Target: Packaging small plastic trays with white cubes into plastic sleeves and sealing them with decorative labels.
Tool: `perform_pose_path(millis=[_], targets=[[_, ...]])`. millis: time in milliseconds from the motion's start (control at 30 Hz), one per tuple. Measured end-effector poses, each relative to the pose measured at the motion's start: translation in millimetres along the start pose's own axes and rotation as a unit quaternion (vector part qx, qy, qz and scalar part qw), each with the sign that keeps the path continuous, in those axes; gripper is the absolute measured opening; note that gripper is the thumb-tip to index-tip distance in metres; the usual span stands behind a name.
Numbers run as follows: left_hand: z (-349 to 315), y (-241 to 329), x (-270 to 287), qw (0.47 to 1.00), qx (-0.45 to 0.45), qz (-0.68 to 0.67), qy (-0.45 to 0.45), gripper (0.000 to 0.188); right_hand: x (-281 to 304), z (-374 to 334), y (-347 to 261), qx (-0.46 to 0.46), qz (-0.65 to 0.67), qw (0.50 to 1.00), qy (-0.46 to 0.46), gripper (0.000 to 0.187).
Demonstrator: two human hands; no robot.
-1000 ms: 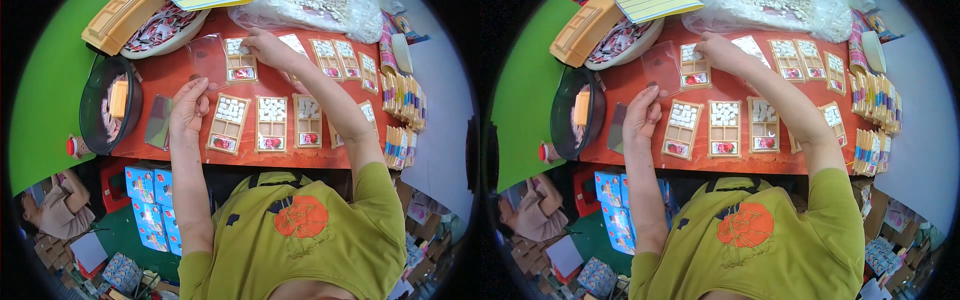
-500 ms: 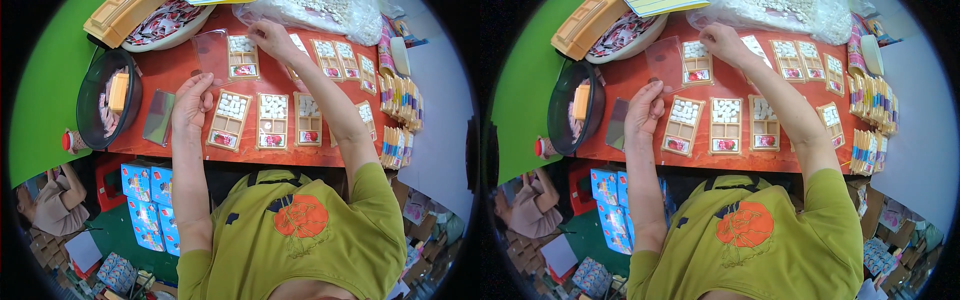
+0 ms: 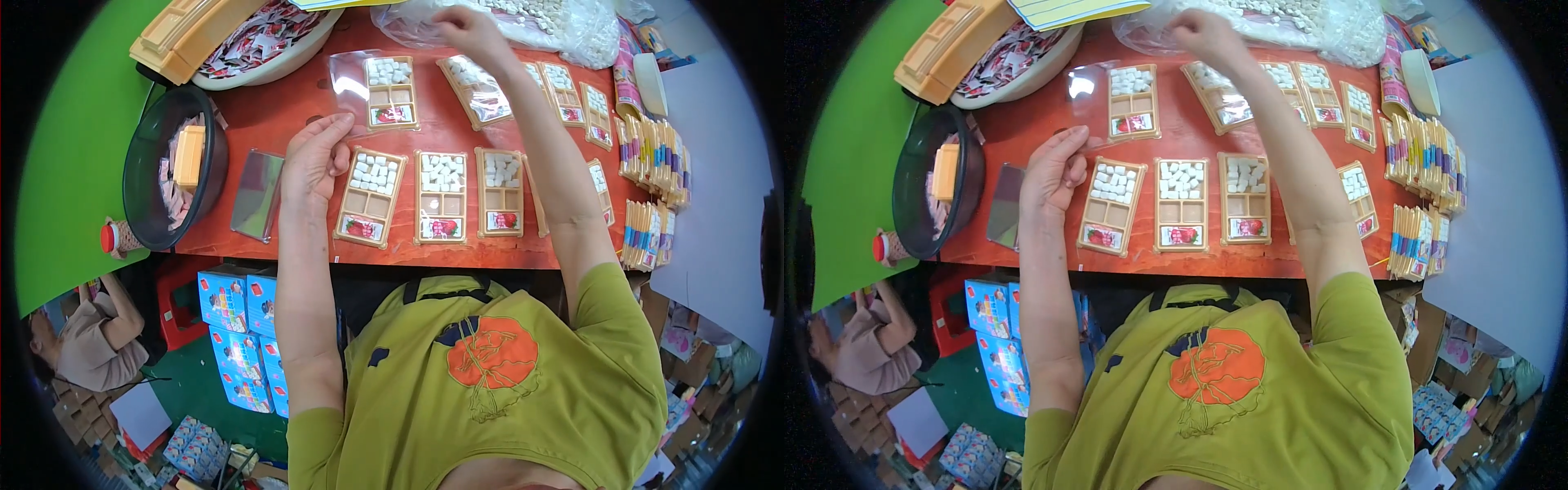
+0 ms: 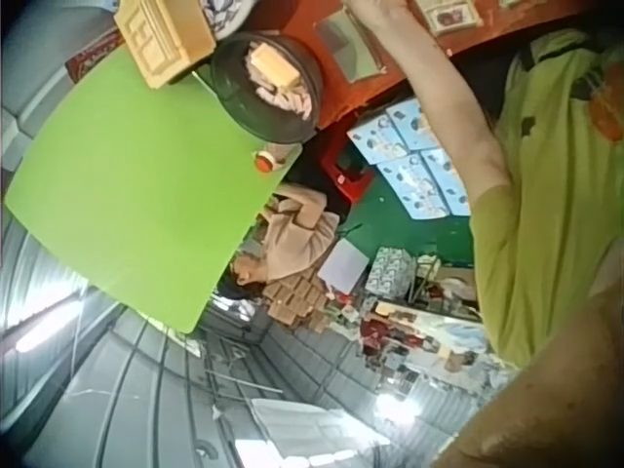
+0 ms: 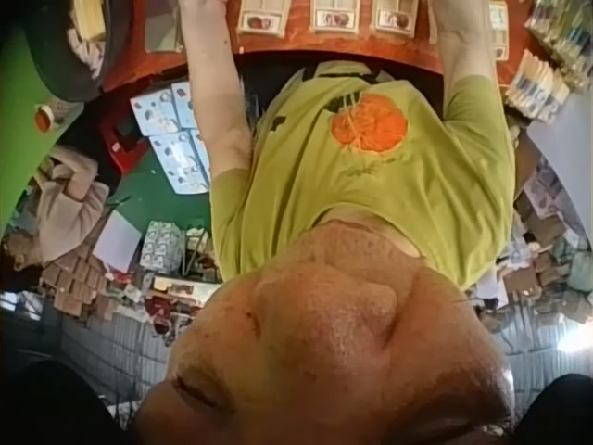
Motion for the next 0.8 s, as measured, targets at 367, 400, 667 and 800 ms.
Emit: perform_pose_path(millis=[367, 400, 667, 800], targets=[[30, -22, -28, 0.995, -0.003, 0.093, 0.034, 0.034, 4, -28, 14, 0.082, -0.072, 0.988, 0.112, 0.024], [29, -22, -30, 0.994, -0.012, 0.098, 0.037, 0.037, -6, -39, -12, 0.19, -0.093, 0.973, 0.091, 0.027], [24, -23, -37, 0.981, -0.069, 0.173, 0.059, 0.031, -90, -50, -47, 0.14, -0.177, 0.973, 0.049, 0.04], [32, -15, -19, 0.84, -0.3, 0.446, 0.074, 0.029, -97, -46, -50, 0.123, -0.185, 0.974, 0.047, 0.042]])
Point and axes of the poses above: each hand's wrist, its own z-axis towards the middle knuckle, its own x-axis out of the back of the hand, y = z × x, the point moved 2 cm from there along z, towards the middle knuckle, and after that the axes turned 15 degrees about -z, right-handed, at the moved point
